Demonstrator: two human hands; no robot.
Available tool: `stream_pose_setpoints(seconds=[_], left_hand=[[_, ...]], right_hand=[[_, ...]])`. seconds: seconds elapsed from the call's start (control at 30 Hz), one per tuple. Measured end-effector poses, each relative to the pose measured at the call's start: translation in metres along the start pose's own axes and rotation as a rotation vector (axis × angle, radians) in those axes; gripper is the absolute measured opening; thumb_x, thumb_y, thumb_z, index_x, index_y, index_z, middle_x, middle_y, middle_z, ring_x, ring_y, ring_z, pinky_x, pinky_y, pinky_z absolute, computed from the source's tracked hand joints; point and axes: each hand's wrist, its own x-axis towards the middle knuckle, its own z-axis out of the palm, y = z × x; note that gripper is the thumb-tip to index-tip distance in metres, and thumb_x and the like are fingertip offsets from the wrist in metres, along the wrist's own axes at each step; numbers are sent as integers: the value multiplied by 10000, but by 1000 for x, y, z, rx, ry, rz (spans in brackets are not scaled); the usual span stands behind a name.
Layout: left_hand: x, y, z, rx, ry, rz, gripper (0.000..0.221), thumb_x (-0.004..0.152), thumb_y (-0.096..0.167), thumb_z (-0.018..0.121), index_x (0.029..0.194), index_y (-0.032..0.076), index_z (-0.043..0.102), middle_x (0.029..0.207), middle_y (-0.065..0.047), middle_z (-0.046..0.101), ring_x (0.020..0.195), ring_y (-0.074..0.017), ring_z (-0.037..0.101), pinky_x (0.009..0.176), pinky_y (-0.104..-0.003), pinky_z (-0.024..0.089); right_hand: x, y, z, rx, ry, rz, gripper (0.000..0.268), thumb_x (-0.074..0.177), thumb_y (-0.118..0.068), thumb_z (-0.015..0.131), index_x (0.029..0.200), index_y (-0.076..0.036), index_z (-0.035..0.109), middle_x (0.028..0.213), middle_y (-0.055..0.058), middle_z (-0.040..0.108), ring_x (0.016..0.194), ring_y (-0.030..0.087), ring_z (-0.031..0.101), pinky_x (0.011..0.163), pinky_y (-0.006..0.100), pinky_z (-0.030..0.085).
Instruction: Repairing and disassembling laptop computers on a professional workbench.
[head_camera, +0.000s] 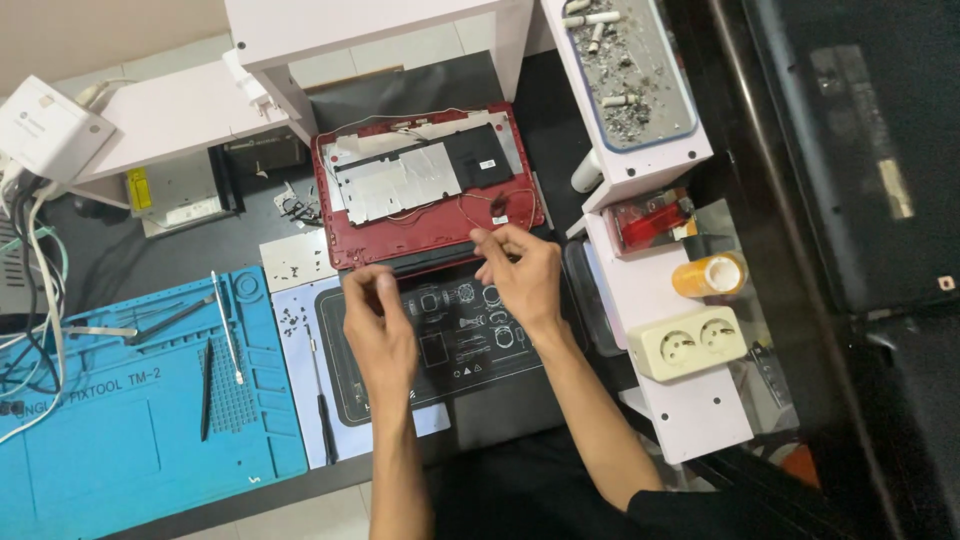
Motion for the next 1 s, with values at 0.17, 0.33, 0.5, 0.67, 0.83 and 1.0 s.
stream_pose_setpoints(seconds=[0.17, 0.33, 0.5, 0.67, 0.83, 1.0], left_hand=[[-13, -18, 5, 1, -135, -231, 244, 1104, 202, 511, 1057, -4, 632, 807, -72, 544, 696, -109, 435, 617, -296, 373], [-13, -3, 12, -314, -238, -98, 225, 1035, 180, 523, 1193, 32, 583, 937, -26, 639, 801, -98, 591, 725, -254, 495], [-19, -1, 8, -507, -261, -84, 410, 1191, 302, 362, 1069, -3, 607, 910, -71, 614, 859, -136, 644, 846, -285, 557], [-24, 64, 13, -359, -359, 43, 272, 1150, 233, 493, 1026, -8, 513, 854, -70, 554, 734, -121, 531, 703, -277, 457], [-33, 124, 33, -104, -658, 176, 335, 1193, 146, 455, 945, -21, 607, 866, -101, 622, 767, -152, 514, 709, -286, 434], [-62, 222, 98, -86, -1042, 590, 268, 1049, 158, 585, 1254, -12, 613, 1168, -127, 708, 1062, -229, 698, 877, -344, 560]], right_hand=[[-13, 10, -7, -73, -96, -64, 310, 1018, -247, 665, 928, 45, 720, 759, 127, 776, 718, 165, 784, 642, 288, 579], [-25, 15, -18, 409, -247, -201, 332, 1045, -219, 590, 1287, 9, 574, 1207, 170, 729, 1136, 232, 724, 967, 329, 581], [-45, -15, -55, 574, -318, -79, 477, 1130, -335, 349, 1427, -4, 523, 1371, 186, 669, 1261, 260, 682, 1089, 372, 537], [-83, -60, -100, 601, -292, -173, 412, 1135, -265, 430, 1423, 12, 531, 1383, 200, 659, 1243, 298, 687, 1092, 394, 540], [-140, -95, -163, 302, -48, -270, 303, 1183, -203, 453, 1163, -10, 685, 1264, 142, 776, 1199, 236, 748, 1062, 360, 579], [-201, -130, -227, -102, 448, -326, 297, 974, -43, 682, 1265, -10, 636, 1334, 131, 704, 1307, 261, 684, 1108, 361, 547]])
